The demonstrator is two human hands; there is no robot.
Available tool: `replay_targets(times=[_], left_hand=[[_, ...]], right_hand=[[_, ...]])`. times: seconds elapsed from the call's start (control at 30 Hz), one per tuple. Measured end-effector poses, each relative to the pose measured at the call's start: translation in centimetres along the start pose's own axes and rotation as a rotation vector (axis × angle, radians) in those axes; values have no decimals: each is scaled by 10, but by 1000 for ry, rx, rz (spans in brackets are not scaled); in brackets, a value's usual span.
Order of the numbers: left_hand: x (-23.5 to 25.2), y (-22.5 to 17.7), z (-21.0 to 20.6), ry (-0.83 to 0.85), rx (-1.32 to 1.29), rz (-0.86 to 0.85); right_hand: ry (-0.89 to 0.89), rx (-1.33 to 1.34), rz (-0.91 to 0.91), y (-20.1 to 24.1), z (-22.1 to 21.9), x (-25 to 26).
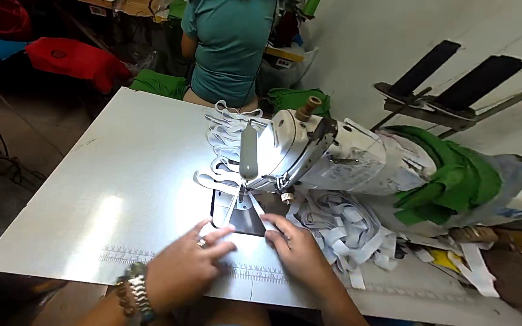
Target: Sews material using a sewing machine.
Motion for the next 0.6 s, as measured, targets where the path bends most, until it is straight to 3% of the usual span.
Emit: replay_targets(times=[0.13, 0.27, 0.37, 0.5, 0.6], left_hand=[[38, -15, -18, 9, -156, -178], [44, 0, -30, 16, -316, -22], [37, 14, -39, -131, -242, 95], [31, 25, -30, -223, -85, 212], [27, 33, -21, -255, -170, 376]], right_hand=[[66, 434, -51, -3, 2, -24], [163, 737, -57, -12, 13, -26], [55, 626, -15, -17, 14, -17], [-160, 156, 221, -12, 5, 4], [-252, -103, 365, -7, -1, 18]])
Point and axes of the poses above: each hand's wrist, its own x-axis towards the middle knuckle, its own z-axis out of the back of the hand, y = z × x, the point moved 2 cm from there along x, towards the middle knuckle, and after that the axes turned 13 degrees about x, right-handed, at the moved point
